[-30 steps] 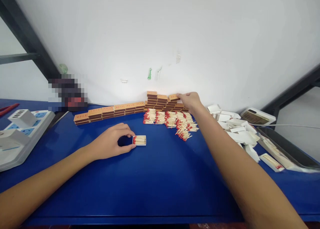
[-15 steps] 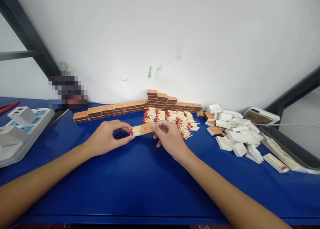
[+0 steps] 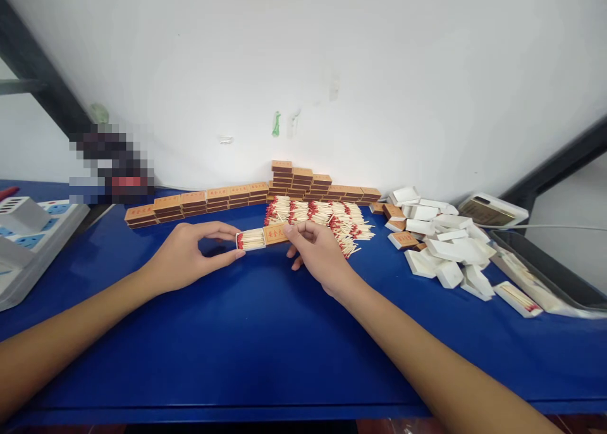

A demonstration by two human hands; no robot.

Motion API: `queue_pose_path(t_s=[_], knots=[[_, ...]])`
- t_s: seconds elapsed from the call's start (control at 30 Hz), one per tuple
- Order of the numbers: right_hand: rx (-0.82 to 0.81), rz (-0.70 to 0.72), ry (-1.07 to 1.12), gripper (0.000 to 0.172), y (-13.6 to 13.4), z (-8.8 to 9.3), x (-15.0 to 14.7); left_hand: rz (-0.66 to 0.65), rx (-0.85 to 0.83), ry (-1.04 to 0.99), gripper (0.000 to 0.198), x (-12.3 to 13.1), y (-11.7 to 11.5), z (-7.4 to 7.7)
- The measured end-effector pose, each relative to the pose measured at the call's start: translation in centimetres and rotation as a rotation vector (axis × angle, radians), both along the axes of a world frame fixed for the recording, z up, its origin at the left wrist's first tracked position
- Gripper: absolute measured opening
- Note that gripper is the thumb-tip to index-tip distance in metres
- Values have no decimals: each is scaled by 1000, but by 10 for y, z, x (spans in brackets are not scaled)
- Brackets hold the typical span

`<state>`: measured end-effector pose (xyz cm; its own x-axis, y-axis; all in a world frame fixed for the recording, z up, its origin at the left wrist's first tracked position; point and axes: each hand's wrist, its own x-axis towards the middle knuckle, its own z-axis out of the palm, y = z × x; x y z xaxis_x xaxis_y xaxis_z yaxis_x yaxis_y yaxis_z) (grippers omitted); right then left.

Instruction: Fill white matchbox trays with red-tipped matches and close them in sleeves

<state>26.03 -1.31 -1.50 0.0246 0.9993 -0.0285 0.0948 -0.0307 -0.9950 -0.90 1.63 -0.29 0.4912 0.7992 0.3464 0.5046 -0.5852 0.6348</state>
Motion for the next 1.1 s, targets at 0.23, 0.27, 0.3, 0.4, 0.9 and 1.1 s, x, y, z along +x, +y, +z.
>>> queue_pose_path(t_s=[0.23, 0.27, 0.3, 0.4, 0.9, 1.1], knots=[[16, 8, -24, 57, 0, 1, 1, -3, -37, -29, 32, -2, 0, 1], [22, 9, -36, 58, 0, 0, 1, -2, -39, -33, 32, -1, 0, 1], [26, 12, -42, 59, 0, 0, 1, -2, -40, -38, 32, -1, 0, 1], [34, 41, -35, 62, 1, -1, 0, -1, -46, -47, 33, -1, -1, 1], [-6, 353, -43, 80, -31, -5, -28, -101, -5, -72, 60, 6, -10, -2], [103, 495, -174, 64, -40, 5, -29, -153, 15, -53, 73, 10, -18, -3]])
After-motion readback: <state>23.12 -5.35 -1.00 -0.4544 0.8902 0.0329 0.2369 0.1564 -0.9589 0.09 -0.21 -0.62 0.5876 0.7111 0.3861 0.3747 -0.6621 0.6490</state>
